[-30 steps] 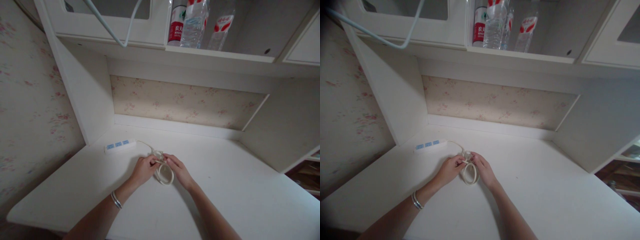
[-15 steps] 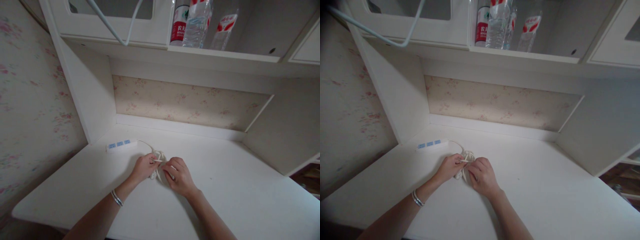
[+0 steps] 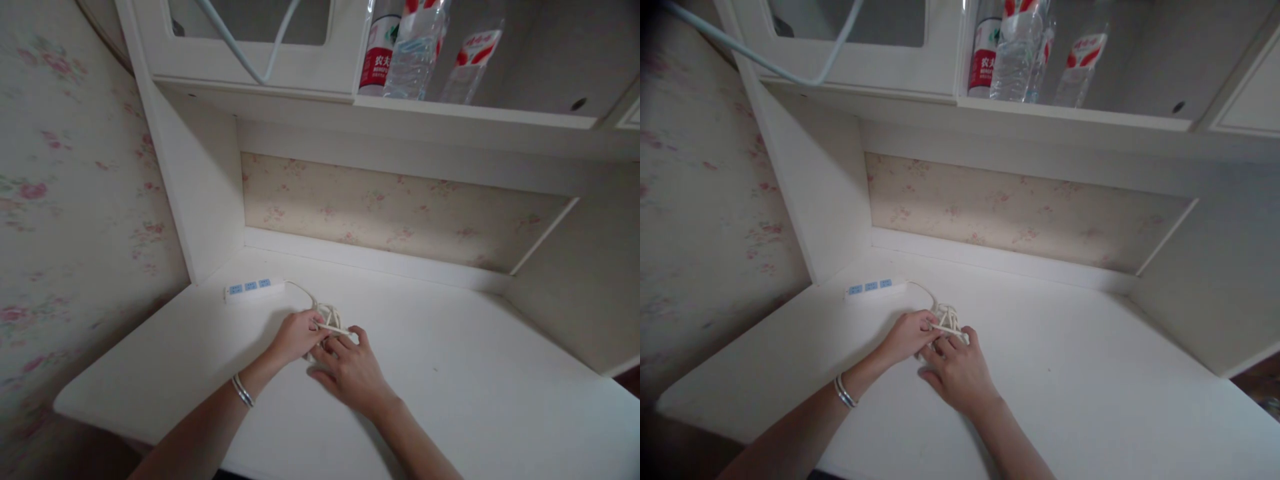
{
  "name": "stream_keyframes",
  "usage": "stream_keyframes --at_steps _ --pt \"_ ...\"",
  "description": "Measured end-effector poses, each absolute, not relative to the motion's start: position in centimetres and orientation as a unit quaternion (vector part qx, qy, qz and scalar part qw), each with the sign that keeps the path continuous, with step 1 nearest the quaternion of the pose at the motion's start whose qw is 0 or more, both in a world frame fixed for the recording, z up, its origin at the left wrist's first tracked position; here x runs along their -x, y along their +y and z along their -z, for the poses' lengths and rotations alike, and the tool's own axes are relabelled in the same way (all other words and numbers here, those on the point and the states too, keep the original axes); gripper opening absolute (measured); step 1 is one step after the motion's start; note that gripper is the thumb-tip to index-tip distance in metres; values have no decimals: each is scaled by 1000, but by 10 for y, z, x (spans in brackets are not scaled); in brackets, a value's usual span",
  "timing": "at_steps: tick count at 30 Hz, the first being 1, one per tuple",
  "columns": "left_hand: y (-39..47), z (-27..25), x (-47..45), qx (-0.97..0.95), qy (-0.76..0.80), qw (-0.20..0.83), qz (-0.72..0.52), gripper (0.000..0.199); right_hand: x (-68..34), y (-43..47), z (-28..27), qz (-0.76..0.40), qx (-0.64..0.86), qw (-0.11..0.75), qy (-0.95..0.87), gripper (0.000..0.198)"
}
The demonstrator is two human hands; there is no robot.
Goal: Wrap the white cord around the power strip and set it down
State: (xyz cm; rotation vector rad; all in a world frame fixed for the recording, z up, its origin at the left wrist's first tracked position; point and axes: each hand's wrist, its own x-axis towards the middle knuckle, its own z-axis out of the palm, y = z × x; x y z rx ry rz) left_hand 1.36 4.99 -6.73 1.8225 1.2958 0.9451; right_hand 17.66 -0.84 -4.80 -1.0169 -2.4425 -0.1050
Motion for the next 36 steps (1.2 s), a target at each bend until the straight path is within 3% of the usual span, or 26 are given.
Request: stream_keyframes --at_steps 16,20,28,36 --pt "50 63 -11 -726 454 369 -362 25 -167 -7 52 49 373 266 -887 17" --pt "48 54 -10 -746 422 352 -375 25 -168 -7 49 55 377 270 -885 19" --pt "55 54 -7 -776 435 210 -405 24 -177 -4 53 78 373 276 -883 35" --pt "56 50 -6 -774 407 259 -410 22 -180 1 57 68 357 339 -868 40"
